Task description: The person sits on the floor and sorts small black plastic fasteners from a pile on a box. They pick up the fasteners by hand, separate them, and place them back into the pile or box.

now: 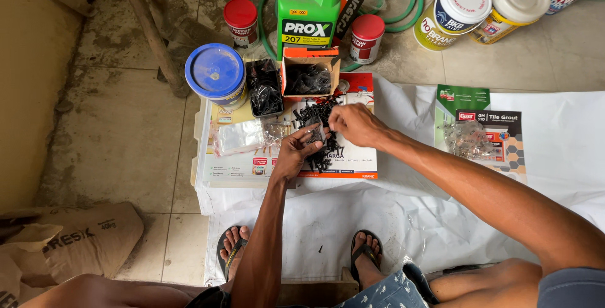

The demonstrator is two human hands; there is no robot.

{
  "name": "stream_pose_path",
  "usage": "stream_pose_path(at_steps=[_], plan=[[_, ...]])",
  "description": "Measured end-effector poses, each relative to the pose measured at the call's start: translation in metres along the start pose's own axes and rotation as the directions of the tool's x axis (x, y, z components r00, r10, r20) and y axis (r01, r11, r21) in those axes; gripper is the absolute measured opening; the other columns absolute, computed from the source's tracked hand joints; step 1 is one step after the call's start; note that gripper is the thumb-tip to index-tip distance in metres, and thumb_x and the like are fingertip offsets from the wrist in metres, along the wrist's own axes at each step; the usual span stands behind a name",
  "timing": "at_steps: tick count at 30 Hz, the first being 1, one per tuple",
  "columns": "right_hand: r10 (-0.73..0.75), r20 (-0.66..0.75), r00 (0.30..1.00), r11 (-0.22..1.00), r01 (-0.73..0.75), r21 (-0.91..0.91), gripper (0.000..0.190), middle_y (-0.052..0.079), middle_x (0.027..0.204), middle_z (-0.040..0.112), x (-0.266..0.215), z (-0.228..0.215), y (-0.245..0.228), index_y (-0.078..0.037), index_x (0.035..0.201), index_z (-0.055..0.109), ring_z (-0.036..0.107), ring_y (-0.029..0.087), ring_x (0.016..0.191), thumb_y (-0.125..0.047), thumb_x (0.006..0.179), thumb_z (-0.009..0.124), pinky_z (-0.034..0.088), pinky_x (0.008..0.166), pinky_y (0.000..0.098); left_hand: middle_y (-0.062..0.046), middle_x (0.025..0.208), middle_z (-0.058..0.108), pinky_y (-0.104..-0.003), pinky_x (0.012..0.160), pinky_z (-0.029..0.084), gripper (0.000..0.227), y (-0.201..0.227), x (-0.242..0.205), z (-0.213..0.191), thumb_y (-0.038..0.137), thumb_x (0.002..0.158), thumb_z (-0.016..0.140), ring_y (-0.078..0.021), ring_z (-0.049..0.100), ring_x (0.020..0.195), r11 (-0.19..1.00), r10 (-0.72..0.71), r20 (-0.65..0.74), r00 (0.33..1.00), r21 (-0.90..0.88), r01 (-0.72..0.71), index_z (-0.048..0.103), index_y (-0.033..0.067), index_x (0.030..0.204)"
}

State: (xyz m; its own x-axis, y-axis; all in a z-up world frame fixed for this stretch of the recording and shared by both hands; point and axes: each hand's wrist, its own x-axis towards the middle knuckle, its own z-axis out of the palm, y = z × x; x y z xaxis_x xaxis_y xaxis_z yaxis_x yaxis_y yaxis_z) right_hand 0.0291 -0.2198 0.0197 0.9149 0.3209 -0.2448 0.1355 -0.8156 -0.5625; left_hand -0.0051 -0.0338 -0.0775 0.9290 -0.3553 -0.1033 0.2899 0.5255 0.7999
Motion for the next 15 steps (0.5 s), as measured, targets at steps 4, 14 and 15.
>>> stream_pose_path(at_steps=[4,14,15], plan=[[0.082,0.137,0.987,0.996,-0.078,-0.033,0.034,0.019,0.097,0.068,-0.023,0.011,-0.008,-0.005,0.113,0.061,0.066,0.031,0.092,-0.018,0.084,0.072,0.056,0.081,0.0407,-0.017,0.111,0.069,-0.027,0.082,0.059,0.051,0.002,0.001,0.002,-0.008,0.077,0.073,-0.0195,0.068,0.099,0.997,-0.033,-0.012,0.999,-0.069,0.033,0.059,-0.0017,0.125],[0.024,0.097,0.995,0.998,-0.019,-0.053,0.039,0.015,0.094,0.058,-0.019,0.056,0.04,-0.008,0.114,0.051,0.064,0.038,0.093,-0.007,0.079,0.069,0.053,0.079,0.0455,-0.023,0.118,0.065,-0.035,0.09,0.056,0.053,0.001,0.005,0.0,-0.01,0.077,0.071,-0.0296,0.064,0.108,0.991,-0.068,-0.031,0.997,-0.118,0.064,0.056,-0.0044,0.128],[0.041,0.089,0.995,0.999,-0.04,-0.015,0.037,0.012,0.091,0.058,-0.018,0.063,0.048,-0.01,0.109,0.051,0.065,0.036,0.091,-0.006,0.077,0.07,0.053,0.078,0.0443,-0.023,0.119,0.065,-0.035,0.09,0.056,0.053,0.0,0.003,0.0,-0.011,0.077,0.07,-0.0302,0.064,0.108,0.99,-0.075,-0.037,0.997,-0.124,0.07,0.056,-0.0045,0.128]])
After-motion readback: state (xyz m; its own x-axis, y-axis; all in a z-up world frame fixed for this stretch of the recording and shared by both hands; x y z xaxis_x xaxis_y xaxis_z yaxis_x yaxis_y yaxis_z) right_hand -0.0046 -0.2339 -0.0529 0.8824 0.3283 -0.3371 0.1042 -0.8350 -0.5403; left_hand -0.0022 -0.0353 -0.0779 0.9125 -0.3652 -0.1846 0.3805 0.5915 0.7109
